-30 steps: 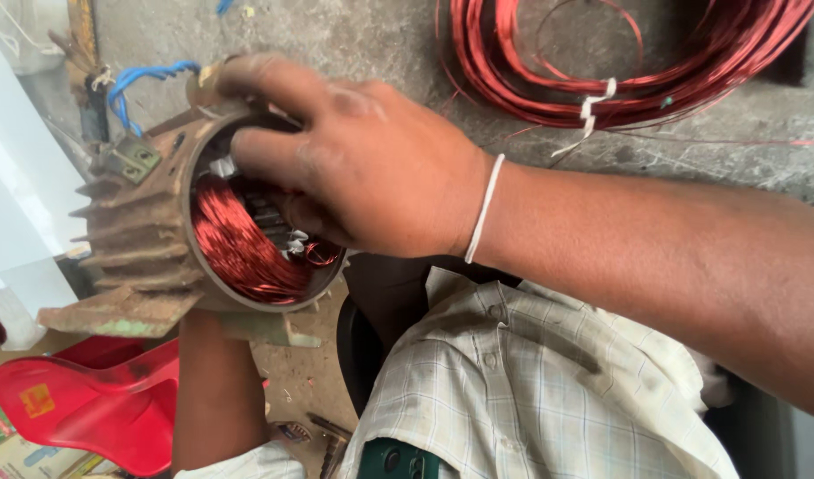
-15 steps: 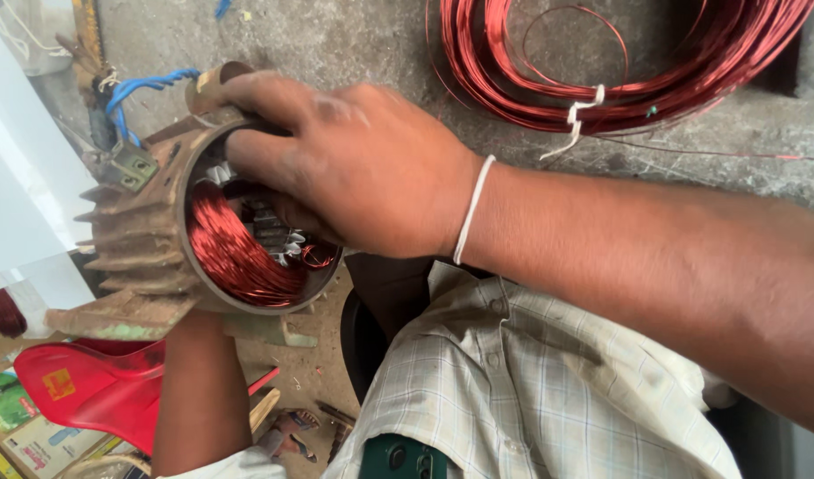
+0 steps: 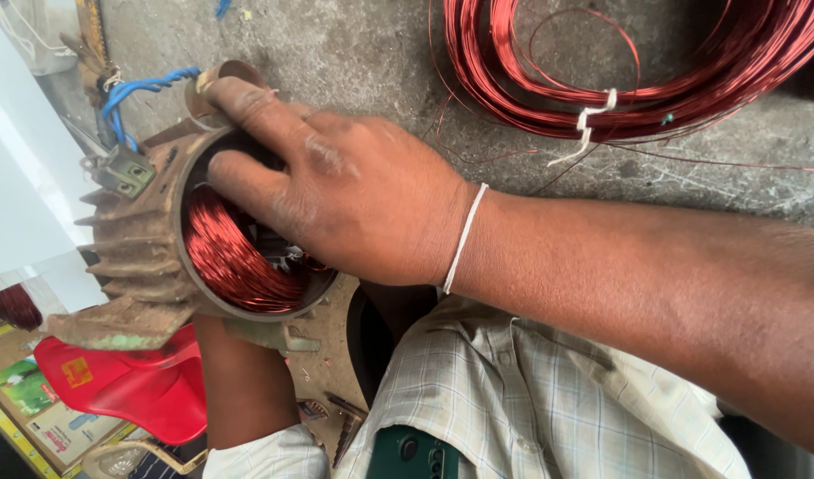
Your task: The person winds a copper wire around a motor stator by hand, repeatedly rotating the stator and tucking the wire into slots. The person occasionally adjusts the wire and repositions the stator to continue winding.
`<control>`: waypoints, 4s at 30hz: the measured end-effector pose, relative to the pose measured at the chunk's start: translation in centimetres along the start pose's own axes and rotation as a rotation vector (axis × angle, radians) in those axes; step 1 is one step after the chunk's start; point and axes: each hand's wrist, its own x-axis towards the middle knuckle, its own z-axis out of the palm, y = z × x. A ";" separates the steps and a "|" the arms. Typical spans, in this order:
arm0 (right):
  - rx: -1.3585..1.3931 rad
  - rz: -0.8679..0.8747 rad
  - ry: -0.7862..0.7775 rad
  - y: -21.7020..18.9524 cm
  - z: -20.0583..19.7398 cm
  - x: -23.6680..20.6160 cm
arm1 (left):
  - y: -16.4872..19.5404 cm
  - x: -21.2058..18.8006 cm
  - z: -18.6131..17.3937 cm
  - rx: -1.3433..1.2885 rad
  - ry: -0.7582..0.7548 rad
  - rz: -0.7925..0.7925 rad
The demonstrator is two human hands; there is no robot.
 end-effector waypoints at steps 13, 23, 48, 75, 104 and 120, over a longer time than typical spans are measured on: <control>0.152 0.000 -0.049 0.9 -0.9 0.0 | -1.1 -0.2 -0.5 0.001 0.018 -0.005; 0.303 0.061 -0.119 0.3 -3.9 1.5 | 2.3 -7.1 -2.5 0.566 0.683 0.370; 0.357 -0.018 -0.217 1.1 -4.4 1.2 | 5.3 -13.0 1.2 0.848 0.199 0.866; -0.163 -0.107 -0.249 -3.8 -9.5 -0.2 | 5.2 -10.9 -0.2 0.426 0.159 0.823; -0.455 0.073 -0.073 -6.7 -1.8 -4.0 | 0.4 -7.2 3.7 0.105 0.527 0.942; -0.248 0.175 -0.032 -5.4 -3.2 -4.1 | 5.2 -10.5 2.9 0.477 0.303 0.726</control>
